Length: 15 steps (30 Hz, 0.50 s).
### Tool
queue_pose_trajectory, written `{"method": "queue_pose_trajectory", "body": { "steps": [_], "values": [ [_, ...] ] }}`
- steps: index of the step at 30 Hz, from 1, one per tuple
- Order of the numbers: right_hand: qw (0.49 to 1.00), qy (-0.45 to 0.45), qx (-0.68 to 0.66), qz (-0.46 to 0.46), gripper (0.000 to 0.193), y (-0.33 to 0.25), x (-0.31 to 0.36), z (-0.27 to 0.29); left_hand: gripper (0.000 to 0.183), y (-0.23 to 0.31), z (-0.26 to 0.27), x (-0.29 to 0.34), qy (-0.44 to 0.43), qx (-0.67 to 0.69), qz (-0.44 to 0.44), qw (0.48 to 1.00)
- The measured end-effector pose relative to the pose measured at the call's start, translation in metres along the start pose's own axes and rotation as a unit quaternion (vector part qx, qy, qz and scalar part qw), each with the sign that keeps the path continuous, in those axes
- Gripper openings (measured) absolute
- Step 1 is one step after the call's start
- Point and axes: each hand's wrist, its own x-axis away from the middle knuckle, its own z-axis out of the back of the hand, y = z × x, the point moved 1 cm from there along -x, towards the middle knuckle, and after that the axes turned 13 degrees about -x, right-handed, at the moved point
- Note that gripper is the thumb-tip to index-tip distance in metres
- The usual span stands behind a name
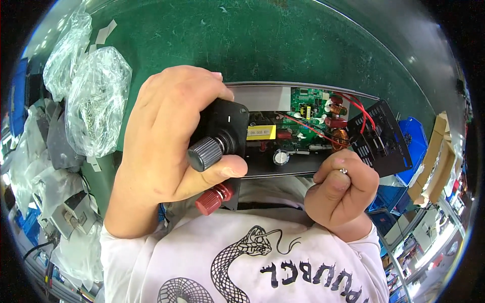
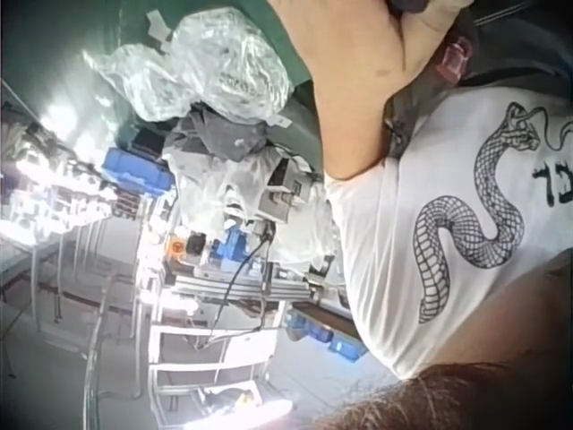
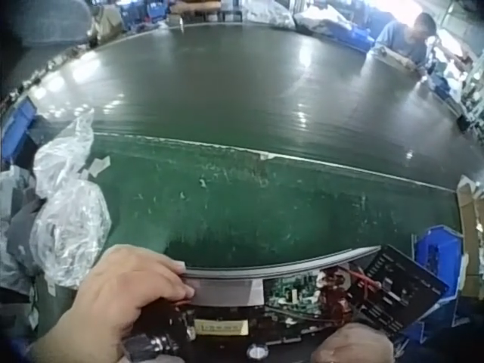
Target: Assembling electronic components into a housing, connecting internal wiring, and fitting the control panel.
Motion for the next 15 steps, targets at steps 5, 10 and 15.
{"method": "queue_pose_trajectory", "body": {
  "steps": [5,10,15],
  "values": [
    [1.0,0.0,0.001,0.008,0.022,0.001,0.0,0.001,0.081,-0.005,0.003,0.0,-0.009,0.029,-0.009,1.0],
    [0.999,-0.026,0.014,-0.019,0.017,-0.002,0.002,0.004,0.081,-0.013,0.004,0.003,-0.008,0.061,-0.016,0.998],
    [0.998,0.028,0.015,-0.048,0.021,0.0,0.0,-0.002,0.078,-0.017,0.006,0.001,-0.022,0.148,0.013,0.989]
  ]
}}
